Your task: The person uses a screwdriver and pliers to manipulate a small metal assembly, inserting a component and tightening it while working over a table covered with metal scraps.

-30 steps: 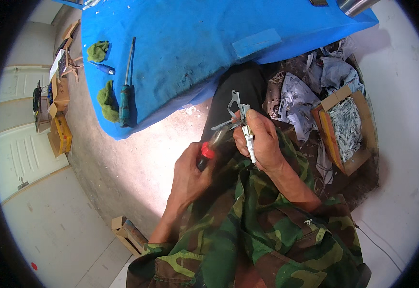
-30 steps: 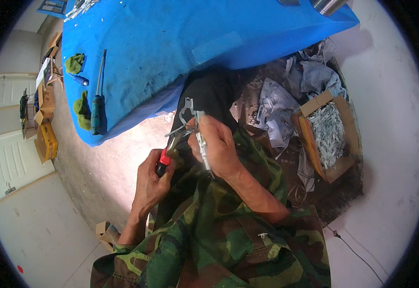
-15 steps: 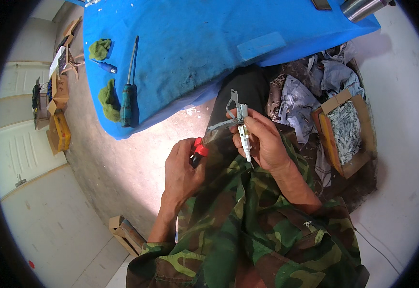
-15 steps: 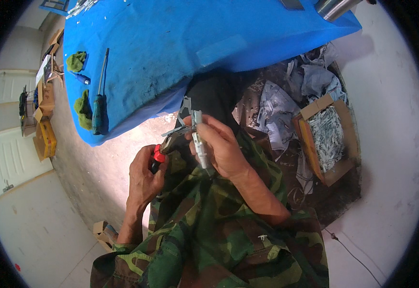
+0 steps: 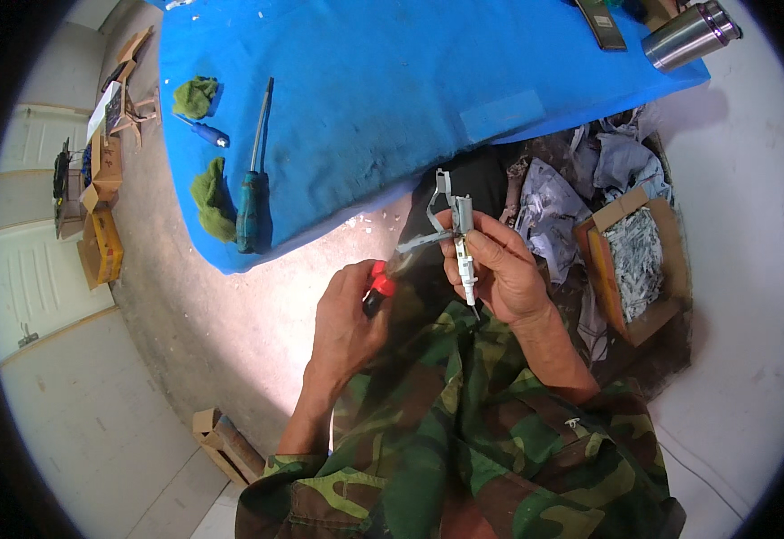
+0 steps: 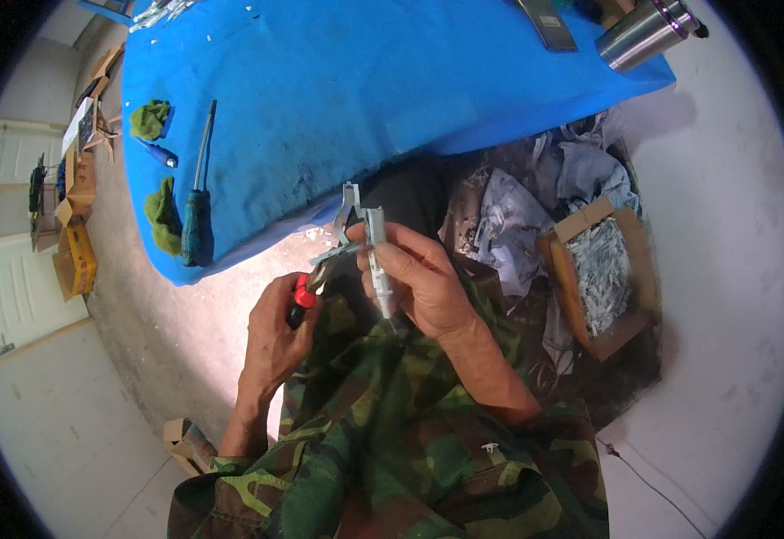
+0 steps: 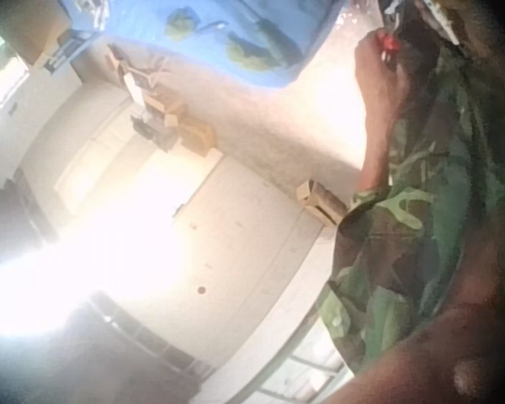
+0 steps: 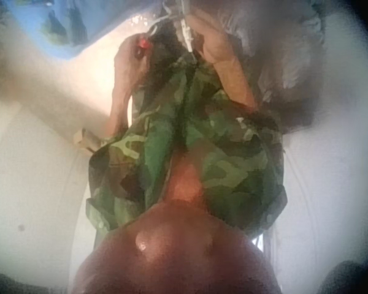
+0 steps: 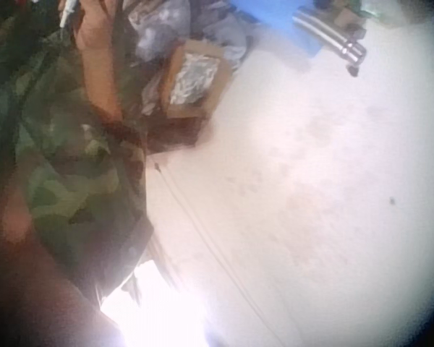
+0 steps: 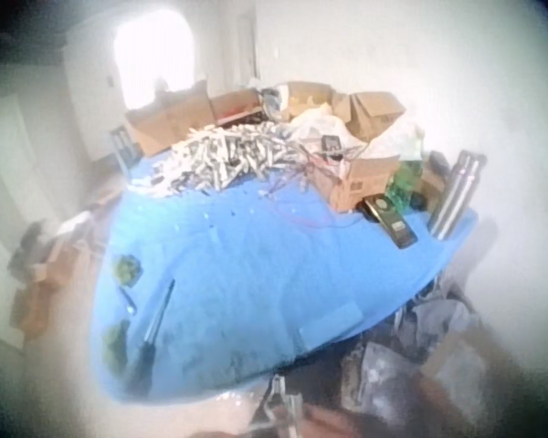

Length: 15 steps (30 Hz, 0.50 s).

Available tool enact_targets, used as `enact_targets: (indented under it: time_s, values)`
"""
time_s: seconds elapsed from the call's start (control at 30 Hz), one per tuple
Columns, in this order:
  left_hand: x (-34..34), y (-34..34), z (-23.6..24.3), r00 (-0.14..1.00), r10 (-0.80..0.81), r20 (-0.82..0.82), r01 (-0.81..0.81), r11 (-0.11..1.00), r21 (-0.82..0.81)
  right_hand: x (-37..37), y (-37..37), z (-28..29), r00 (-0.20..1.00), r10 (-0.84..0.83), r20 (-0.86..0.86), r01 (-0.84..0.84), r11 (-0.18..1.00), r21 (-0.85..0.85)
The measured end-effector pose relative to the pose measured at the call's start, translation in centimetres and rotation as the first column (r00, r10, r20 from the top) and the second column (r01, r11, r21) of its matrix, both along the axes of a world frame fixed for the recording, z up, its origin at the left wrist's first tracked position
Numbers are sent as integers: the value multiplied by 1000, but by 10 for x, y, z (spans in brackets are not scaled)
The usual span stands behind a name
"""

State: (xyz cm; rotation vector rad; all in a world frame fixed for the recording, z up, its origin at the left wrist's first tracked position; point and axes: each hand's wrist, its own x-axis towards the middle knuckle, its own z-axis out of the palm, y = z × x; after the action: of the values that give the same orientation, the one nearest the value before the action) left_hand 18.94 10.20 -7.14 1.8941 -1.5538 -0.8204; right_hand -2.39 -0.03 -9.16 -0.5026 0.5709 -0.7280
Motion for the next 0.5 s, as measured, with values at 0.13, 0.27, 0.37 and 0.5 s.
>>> enact_targets:
  time_s: [0.13, 0.27, 0.37, 0.5]
  values:
    - [3, -4, 3, 999, -48, 2, 48, 998, 48, 4, -12, 10, 994, 21, -105, -32, 994, -105]
    - [5, -10, 8, 999, -42, -7, 42, 997, 72, 8, -26, 21, 990, -39, -135, 17, 986, -164]
    - [13, -11, 17, 999, -44, 31, 42, 997, 72, 6, -39, 29, 964, -27, -265, -57, 951, -305]
    - [28, -16, 34, 999, 43, -10, -41, 994, 104, 8, -49, 43, 870, -109, -482, -198, 817, -541]
